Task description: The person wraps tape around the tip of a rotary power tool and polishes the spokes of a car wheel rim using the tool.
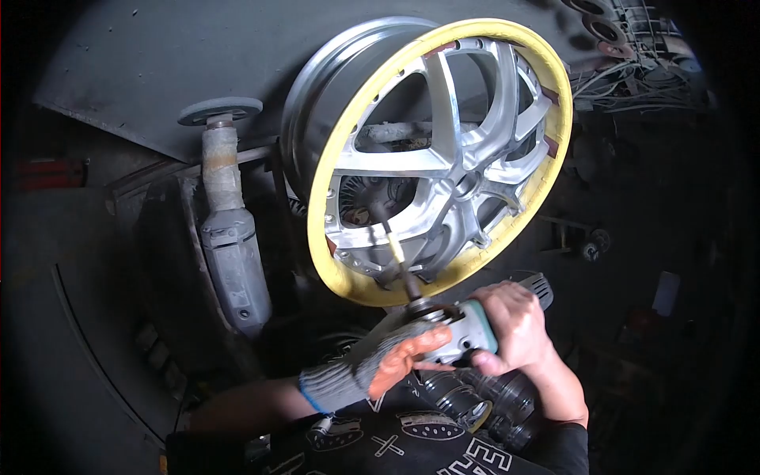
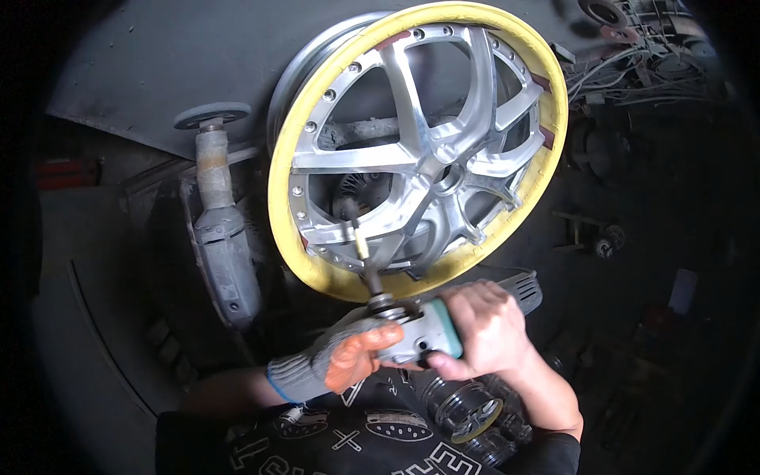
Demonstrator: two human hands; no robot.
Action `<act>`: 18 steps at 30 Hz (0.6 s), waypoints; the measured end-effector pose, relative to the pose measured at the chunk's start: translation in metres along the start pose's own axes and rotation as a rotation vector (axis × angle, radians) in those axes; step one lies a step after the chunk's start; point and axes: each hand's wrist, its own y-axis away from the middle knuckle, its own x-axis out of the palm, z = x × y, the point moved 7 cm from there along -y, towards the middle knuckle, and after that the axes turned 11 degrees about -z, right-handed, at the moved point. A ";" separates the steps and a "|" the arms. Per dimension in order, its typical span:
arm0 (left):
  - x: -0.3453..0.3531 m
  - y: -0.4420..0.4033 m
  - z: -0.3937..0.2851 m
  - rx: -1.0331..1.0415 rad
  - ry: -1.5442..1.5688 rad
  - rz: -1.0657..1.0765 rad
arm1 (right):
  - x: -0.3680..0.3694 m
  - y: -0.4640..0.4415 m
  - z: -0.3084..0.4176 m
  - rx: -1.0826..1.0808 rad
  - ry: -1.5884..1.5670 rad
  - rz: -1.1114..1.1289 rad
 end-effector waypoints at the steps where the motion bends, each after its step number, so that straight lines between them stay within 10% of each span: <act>1: 0.006 -0.010 0.002 0.028 0.029 0.033 | -0.005 0.001 -0.009 0.023 -0.002 0.018; 18: 0.020 -0.041 0.017 0.058 0.152 0.043 | -0.011 0.006 -0.038 0.032 -0.047 0.090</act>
